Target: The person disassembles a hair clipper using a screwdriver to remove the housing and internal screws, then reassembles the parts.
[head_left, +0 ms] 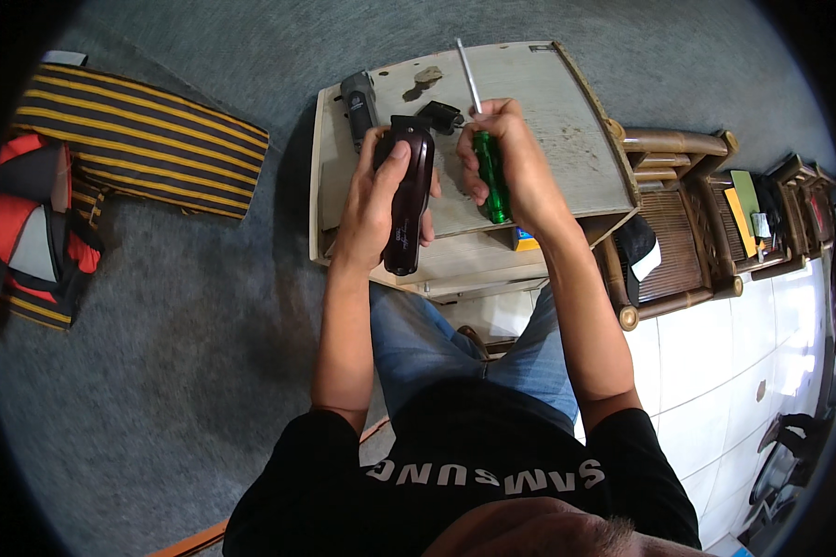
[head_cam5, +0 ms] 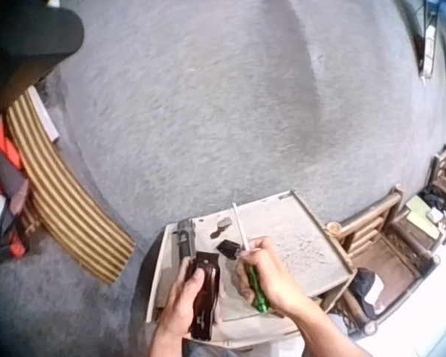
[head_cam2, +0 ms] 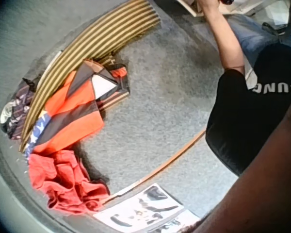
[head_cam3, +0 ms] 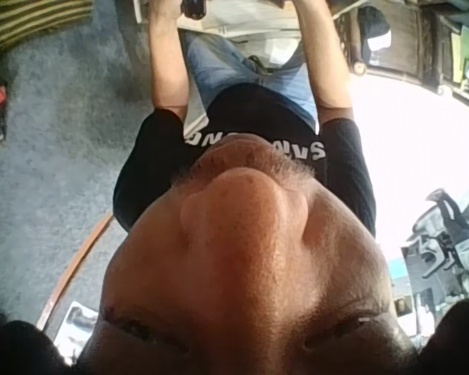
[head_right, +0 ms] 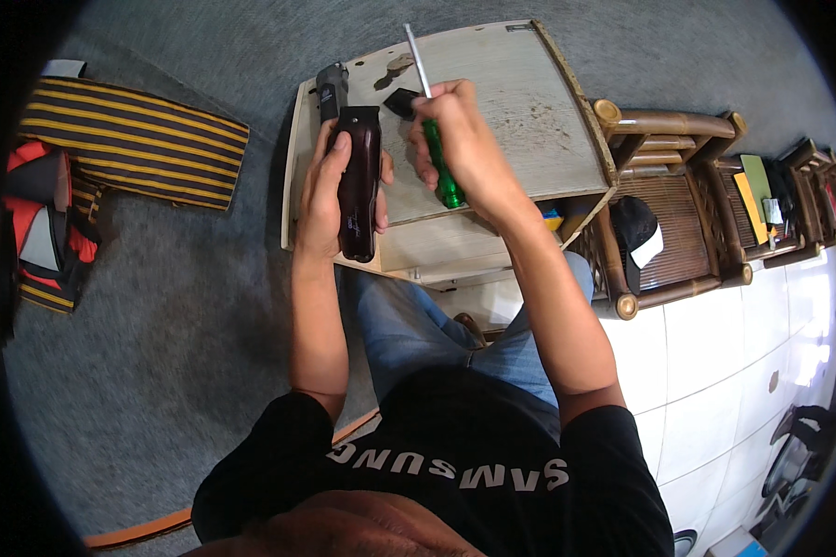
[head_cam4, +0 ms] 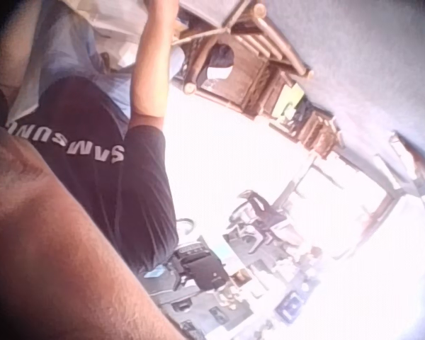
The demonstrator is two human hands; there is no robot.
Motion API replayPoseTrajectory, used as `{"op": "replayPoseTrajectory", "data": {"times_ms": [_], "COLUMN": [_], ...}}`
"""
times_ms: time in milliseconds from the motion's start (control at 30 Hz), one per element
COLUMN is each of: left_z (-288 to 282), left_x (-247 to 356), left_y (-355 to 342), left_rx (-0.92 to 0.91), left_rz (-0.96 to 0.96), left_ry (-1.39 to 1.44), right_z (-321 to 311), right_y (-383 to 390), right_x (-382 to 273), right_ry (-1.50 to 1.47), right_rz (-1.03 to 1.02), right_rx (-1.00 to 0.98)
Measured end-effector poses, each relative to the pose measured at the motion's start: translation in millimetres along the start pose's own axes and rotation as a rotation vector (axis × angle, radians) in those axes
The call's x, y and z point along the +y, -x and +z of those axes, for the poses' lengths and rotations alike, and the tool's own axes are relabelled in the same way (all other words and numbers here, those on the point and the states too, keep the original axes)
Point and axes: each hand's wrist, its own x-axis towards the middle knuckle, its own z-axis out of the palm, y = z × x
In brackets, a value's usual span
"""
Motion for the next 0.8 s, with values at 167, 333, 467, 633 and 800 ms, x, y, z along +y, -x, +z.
{"op": "replayPoseTrajectory", "data": {"times_ms": [167,333,467,633,800], "left_z": [-8.5,-6.1,0.5,7.7,0.6], "left_x": [-9.9,-8.2,-3.8,-4.4,-16.3], "left_y": [-1.2,1.2,3.7,6.7,1.0], "left_rx": [-0.041,0.033,0.061,0.115,0.131], "left_rz": [0.058,0.049,0.096,0.152,0.202], "left_ry": [0.235,0.18,0.042,-0.064,-0.093], "right_z": [-11.2,-9.3,-34.1,-71.5,-70.8], "right_y": [-4.1,8.7,25.9,30.7,35.0], "right_x": [5.8,-11.9,-37.9,-44.0,-42.5], "right_ry": [-0.02,0.023,0.606,0.592,0.507], "right_rz": [-0.03,-0.129,-0.173,-0.128,-0.222], "right_rx": [0.01,0.076,0.039,0.024,0.057]}}
